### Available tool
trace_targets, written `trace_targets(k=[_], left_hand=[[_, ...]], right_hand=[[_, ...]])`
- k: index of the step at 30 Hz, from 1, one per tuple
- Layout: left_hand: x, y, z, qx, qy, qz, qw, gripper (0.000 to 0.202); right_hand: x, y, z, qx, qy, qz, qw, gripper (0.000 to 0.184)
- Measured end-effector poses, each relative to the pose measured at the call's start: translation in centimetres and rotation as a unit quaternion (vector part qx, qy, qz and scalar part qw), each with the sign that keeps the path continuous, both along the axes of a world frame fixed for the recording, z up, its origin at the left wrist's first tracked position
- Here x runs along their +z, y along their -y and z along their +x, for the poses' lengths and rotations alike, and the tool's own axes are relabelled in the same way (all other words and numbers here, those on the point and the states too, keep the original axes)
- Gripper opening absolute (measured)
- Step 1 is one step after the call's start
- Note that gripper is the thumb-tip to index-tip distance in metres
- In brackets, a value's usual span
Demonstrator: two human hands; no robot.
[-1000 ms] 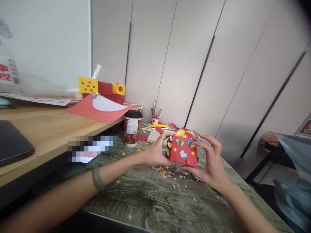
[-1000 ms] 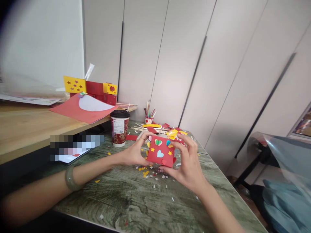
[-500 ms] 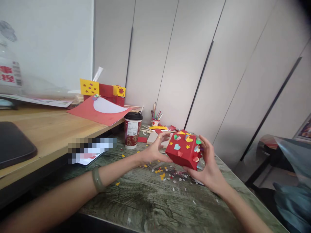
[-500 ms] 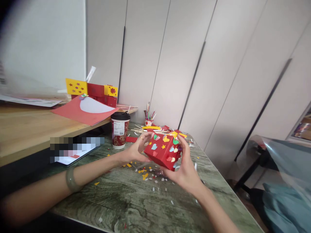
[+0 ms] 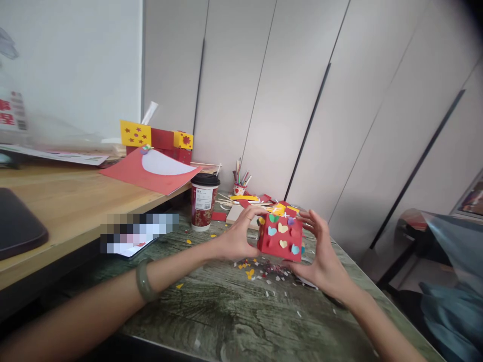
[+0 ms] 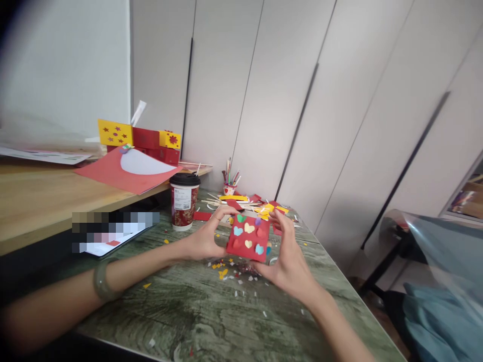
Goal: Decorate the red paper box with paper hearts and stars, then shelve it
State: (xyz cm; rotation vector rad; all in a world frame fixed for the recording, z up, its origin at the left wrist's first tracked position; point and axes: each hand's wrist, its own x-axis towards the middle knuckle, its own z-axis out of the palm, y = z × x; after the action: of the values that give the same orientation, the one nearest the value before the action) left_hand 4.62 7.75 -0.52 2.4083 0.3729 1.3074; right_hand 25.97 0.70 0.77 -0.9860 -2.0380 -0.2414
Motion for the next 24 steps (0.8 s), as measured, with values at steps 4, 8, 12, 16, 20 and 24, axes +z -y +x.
trace_targets(k=[4,8,12,16,20,24], left_hand=[[-0.4,-0.2,0.1,-0.004,0.011,-0.028,1.0,0.078],[-0.9,-0.2,0.3,0.019,0.006,0.001,1.0,0.08],[-1.0,0.3,0.4,0.047,0.008,0.066,0.997,0.085],[-0.8,1.4,0.5,0.095,-0.045,0.154,0.982,0.082],[-0.9,1.6,0.6,0.106,-0.08,0.125,0.983,0.077],[-1.1,0.9,0.7,0.029,-0.018,0.014,0.999,0.076]], right_hand=[[-0.4,-0.3,0.3,0.013,-0.04,-0.038,0.998,0.094],[-0.3,0.0,0.4,-0.008,-0.008,-0.022,1.0,0.085],[-0.1,0.2,0.3,-0.053,0.082,0.041,0.994,0.08],[-0.2,0.3,-0.2,-0.058,0.147,0.085,0.984,0.081],[-0.4,0.5,-0.6,-0.027,0.11,0.057,0.992,0.083],[-0.3,0.2,-0.1,-0.01,0.005,-0.014,1.0,0.095]])
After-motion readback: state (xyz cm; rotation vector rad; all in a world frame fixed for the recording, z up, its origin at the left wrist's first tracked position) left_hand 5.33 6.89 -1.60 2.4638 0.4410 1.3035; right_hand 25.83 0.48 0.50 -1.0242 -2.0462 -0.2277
